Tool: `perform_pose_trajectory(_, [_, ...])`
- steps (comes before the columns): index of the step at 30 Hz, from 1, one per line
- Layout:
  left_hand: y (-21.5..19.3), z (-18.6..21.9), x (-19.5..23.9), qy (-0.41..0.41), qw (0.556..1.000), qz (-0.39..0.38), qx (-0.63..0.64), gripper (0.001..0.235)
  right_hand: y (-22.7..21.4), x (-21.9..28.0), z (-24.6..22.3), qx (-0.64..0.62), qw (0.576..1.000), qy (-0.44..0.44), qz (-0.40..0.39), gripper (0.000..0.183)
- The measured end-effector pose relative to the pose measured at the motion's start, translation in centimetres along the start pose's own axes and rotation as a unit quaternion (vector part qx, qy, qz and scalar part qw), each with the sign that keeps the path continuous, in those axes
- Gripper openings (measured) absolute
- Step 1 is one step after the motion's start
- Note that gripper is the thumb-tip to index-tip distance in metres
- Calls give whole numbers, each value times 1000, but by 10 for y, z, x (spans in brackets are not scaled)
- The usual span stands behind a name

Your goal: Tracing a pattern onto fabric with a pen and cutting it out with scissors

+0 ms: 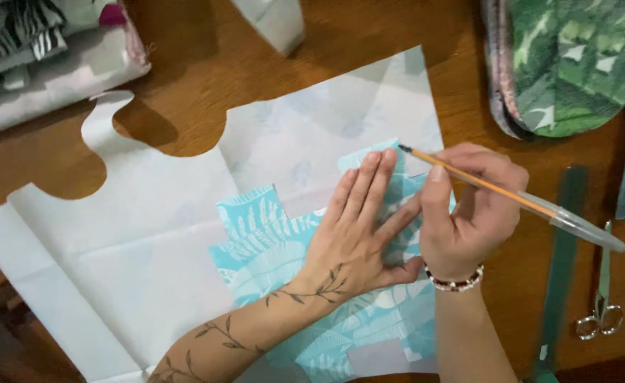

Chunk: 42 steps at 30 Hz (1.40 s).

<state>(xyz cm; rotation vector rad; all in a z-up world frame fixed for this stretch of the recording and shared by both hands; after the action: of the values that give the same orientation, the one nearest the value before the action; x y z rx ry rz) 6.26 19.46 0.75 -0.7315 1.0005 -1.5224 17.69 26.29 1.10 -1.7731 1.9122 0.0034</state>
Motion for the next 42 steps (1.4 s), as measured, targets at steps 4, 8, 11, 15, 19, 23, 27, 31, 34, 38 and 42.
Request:
perform_pose_trajectory(4, [3, -4, 2, 7, 1000, -9, 29, 80, 10, 3, 6, 22, 999, -30, 3, 11])
perform_pose_trajectory(8, [-1, -1, 4, 7, 1000, 9, 16, 75, 10, 5, 5, 75, 995, -60, -7, 9])
perform_pose_trajectory(11, [1, -3, 3, 7, 1000, 8, 4, 74, 12, 4, 10, 75, 994, -76, -4, 9])
perform_pose_trajectory(15, [0, -4, 3, 8, 1000, -6, 3, 82, 12, 6, 13, 64, 995, -71, -17, 9])
perform_pose_trajectory(19, [-2, -4, 1, 12, 999, -38, -35, 93, 13, 4, 10, 85, 992, -86, -23, 8])
perform_pose_trajectory(23, [-2, -4, 1, 12, 999, -40, -34, 95, 13, 4, 8, 100, 990, -94, -28, 9])
perform_pose_trajectory(27, [-1, -6, 2, 14, 999, -39, -4, 97, 12, 4, 7, 121, 986, -104, -43, 9])
perform_pose_trajectory(31, [-3, -5, 1, 18, 998, -45, -46, 102, 14, 5, 4, 128, 986, -97, -38, 8])
perform_pose_trajectory(34, [-2, -5, 1, 12, 999, -26, -21, 93, 15, 6, 3, 127, 985, -105, -51, 6])
perform_pose_trajectory(38, [1, -5, 3, 15, 999, -44, -10, 93, 14, 6, 3, 134, 982, -113, -70, 4])
perform_pose_trajectory(42, [2, -5, 3, 23, 997, -61, -43, 102, 16, 4, 0, 132, 979, -137, -72, 5])
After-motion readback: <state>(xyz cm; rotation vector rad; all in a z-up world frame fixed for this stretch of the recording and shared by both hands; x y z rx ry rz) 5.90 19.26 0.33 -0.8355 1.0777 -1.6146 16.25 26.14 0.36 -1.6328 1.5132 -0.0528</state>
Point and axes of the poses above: each hand's wrist, its own x-axis away from the middle knuckle, its own y-axis out of the palm, z = x × y, the point moved 1 cm from there along -x, towards the middle knuckle, and after that the axes turned 5 degrees about z, right-handed, at the moved point
